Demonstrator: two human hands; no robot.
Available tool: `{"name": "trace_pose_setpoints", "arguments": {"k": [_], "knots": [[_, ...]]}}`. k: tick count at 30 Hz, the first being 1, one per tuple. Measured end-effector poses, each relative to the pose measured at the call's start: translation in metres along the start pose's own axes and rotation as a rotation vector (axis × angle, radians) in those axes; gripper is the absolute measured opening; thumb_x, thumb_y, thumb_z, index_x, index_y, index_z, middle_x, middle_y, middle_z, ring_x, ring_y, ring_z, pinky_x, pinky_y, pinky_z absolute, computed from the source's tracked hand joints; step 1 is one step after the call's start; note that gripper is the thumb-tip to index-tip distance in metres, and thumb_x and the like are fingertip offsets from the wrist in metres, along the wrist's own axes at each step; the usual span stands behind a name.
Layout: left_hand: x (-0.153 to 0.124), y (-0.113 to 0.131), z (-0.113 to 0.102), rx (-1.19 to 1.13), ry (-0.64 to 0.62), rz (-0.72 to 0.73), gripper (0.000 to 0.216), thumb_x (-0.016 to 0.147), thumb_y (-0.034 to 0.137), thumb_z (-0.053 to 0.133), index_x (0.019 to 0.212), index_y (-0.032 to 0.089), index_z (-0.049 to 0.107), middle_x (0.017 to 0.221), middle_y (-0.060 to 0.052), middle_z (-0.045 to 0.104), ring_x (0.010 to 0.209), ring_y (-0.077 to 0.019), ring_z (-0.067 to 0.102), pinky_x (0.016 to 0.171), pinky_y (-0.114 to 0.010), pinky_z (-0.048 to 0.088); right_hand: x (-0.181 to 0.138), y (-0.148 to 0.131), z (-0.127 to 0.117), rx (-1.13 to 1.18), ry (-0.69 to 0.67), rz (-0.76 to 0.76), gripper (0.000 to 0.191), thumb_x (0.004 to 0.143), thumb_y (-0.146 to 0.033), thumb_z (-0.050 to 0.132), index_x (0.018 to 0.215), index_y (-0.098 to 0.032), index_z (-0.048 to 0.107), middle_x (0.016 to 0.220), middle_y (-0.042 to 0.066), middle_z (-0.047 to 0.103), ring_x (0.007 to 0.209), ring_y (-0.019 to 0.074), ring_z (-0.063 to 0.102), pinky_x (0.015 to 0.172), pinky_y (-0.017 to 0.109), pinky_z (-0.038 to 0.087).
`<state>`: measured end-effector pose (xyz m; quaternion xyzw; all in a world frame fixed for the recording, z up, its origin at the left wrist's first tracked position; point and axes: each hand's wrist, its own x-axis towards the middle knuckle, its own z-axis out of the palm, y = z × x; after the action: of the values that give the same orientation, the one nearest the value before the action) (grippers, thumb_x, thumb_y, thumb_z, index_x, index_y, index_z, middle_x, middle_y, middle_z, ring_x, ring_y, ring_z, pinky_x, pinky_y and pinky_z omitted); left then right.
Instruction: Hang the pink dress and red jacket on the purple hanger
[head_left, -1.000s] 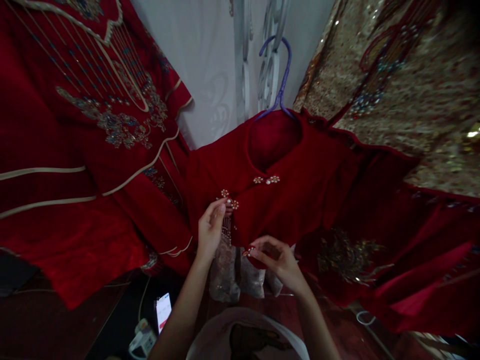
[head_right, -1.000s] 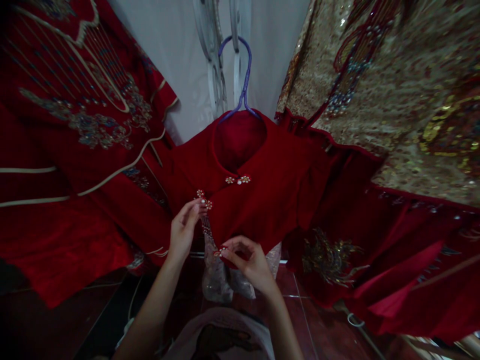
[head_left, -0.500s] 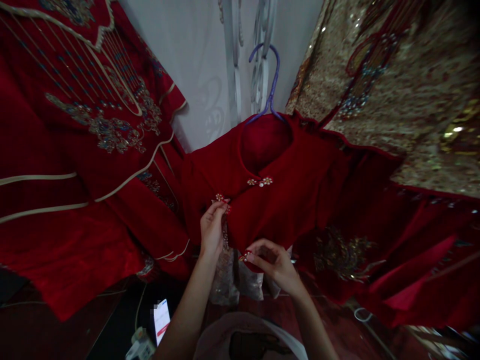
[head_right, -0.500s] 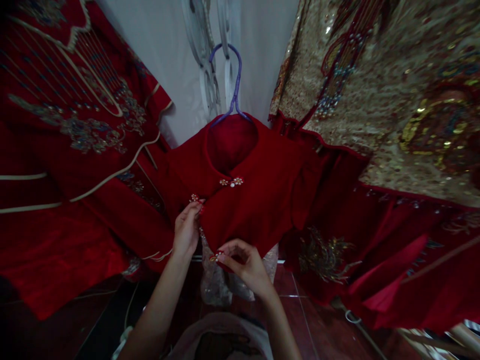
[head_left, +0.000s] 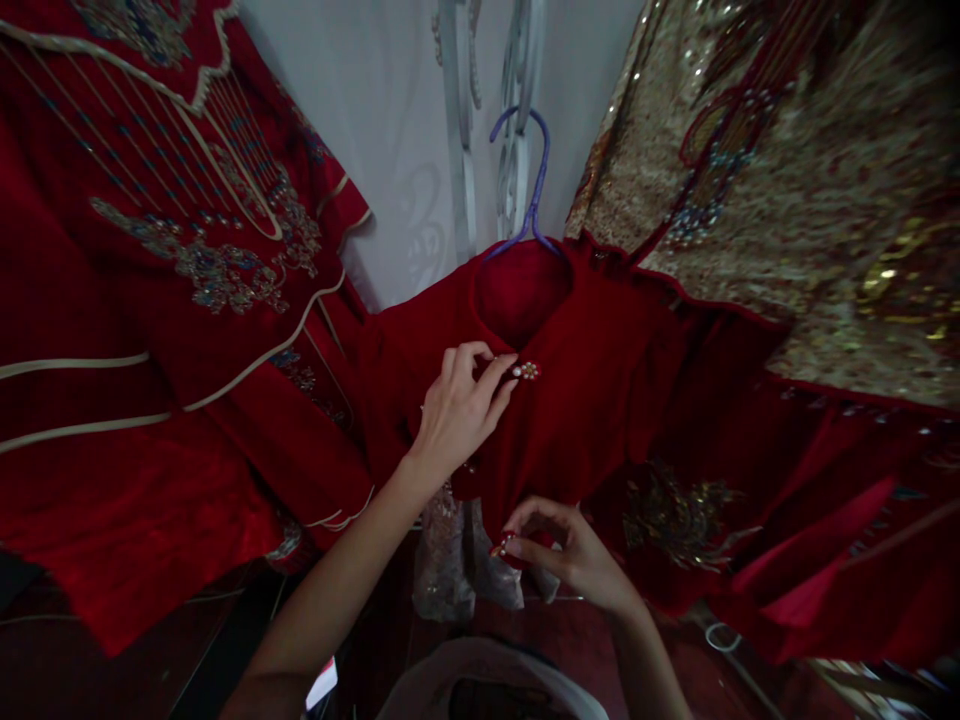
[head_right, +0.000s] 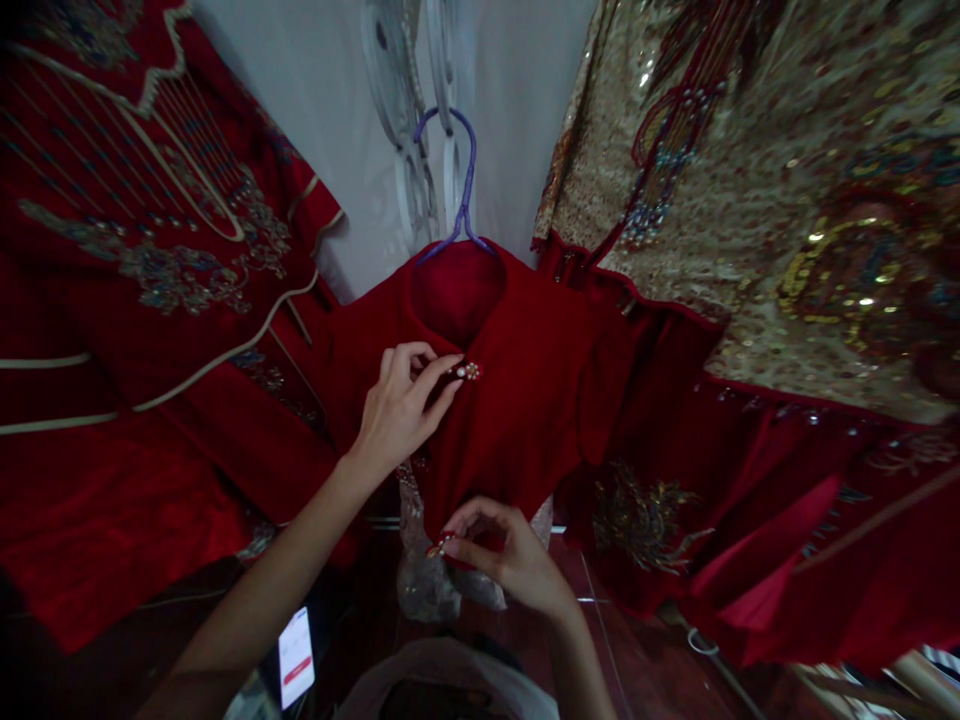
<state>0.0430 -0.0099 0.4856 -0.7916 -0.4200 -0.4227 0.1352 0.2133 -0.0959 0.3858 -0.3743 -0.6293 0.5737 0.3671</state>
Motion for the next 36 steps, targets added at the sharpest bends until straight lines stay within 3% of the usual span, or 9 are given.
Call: {"name": "trace_pose_setpoints", "arguments": {"k": [4,9,14,19,23,27,30,33,36], "knots": [[0.011,-0.008,0.001,0.107,0.006,0.223,0.022,0.089,0.029,0.054,0.107,0.023,0.065,0.101,-0.006,0.060,0.092,-0.0185,0.050,0.082,-0.035,0.044,-0.001,-0.001,-0.004,-0.020,-0.004,0.014,0.022,0.078,-0.037,0.070,0.085,-0.016,0.065,0.083,0.002,0.067,0.079,0.0133,0.061,0.075,0.026,0.048],[0.017,-0.012,-0.007,-0.066,0.038,0.216,0.014,0.084,0.033,0.062,0.094,0.024,0.068,0.108,-0.003,0.062,0.102,-0.0189,0.052,0.098,-0.045,0.035,0.002,-0.009,-0.013,-0.103,-0.013,-0.024,0.023,0.083,-0.038,0.064,0.094,-0.018,0.065,0.088,0.003,0.067,0.083,0.0145,0.062,0.077,0.028,0.048],[0.020,-0.018,-0.007,-0.075,0.052,0.305,0.013,0.086,0.030,0.059,0.097,0.027,0.066,0.098,0.002,0.067,0.102,-0.0156,0.055,0.114,-0.055,0.011,0.003,-0.032,-0.029,-0.227,0.066,-0.063,0.021,0.087,-0.038,0.059,0.094,-0.019,0.065,0.090,0.003,0.068,0.085,0.0149,0.062,0.079,0.027,0.047],[0.036,-0.025,-0.010,-0.043,-0.093,0.354,0.019,0.092,0.033,0.049,0.098,0.024,0.065,0.086,0.004,0.067,0.090,-0.0127,0.059,0.114,-0.060,-0.006,0.018,-0.065,-0.046,-0.320,0.173,-0.174,0.020,0.087,-0.037,0.059,0.092,-0.019,0.065,0.090,0.003,0.068,0.085,0.0149,0.063,0.078,0.026,0.049],[0.049,-0.030,-0.015,-0.008,-0.128,0.430,0.022,0.092,0.034,0.049,0.086,0.021,0.066,0.075,0.005,0.064,0.081,-0.0116,0.059,0.115,-0.060,-0.007,0.042,-0.097,-0.061,-0.419,0.328,-0.325,0.019,0.084,-0.037,0.062,0.091,-0.019,0.066,0.090,0.003,0.068,0.083,0.0154,0.064,0.078,0.027,0.051],[0.053,-0.033,-0.015,0.132,-0.076,0.528,0.021,0.092,0.022,0.045,0.088,0.022,0.065,0.071,0.005,0.061,0.075,-0.0111,0.057,0.115,-0.061,0.002,0.064,-0.131,-0.063,-0.404,0.596,-0.542,0.020,0.084,-0.037,0.063,0.093,-0.020,0.066,0.097,0.005,0.068,0.092,0.0172,0.064,0.088,0.032,0.050],[0.048,-0.033,-0.010,0.225,-0.064,0.589,0.022,0.091,0.016,0.042,0.097,0.023,0.062,0.078,0.004,0.060,0.078,-0.0113,0.056,0.116,-0.057,0.011,0.077,-0.151,-0.048,-0.292,0.546,-0.621,0.027,0.087,-0.039,0.058,0.106,-0.021,0.064,0.111,0.006,0.066,0.106,0.0185,0.061,0.098,0.035,0.046],[0.038,-0.030,-0.004,0.282,0.036,0.434,0.025,0.088,0.020,0.047,0.112,0.020,0.054,0.097,-0.004,0.058,0.095,-0.0173,0.055,0.114,-0.054,0.020,0.087,-0.152,-0.025,-0.157,0.329,-0.556,0.044,0.092,-0.046,0.046,0.130,-0.024,0.051,0.135,0.007,0.054,0.126,0.0206,0.050,0.107,0.040,0.039],[0.030,-0.026,-0.005,0.267,0.193,0.107,0.043,0.080,0.021,0.055,0.121,0.015,0.045,0.119,-0.015,0.047,0.116,-0.0283,0.045,0.109,-0.058,0.025,0.093,-0.136,-0.006,-0.185,0.440,-0.470,0.075,0.088,-0.057,0.045,0.148,-0.017,0.024,0.155,0.011,0.022,0.142,0.0238,0.024,0.115,0.043,0.025]]}}
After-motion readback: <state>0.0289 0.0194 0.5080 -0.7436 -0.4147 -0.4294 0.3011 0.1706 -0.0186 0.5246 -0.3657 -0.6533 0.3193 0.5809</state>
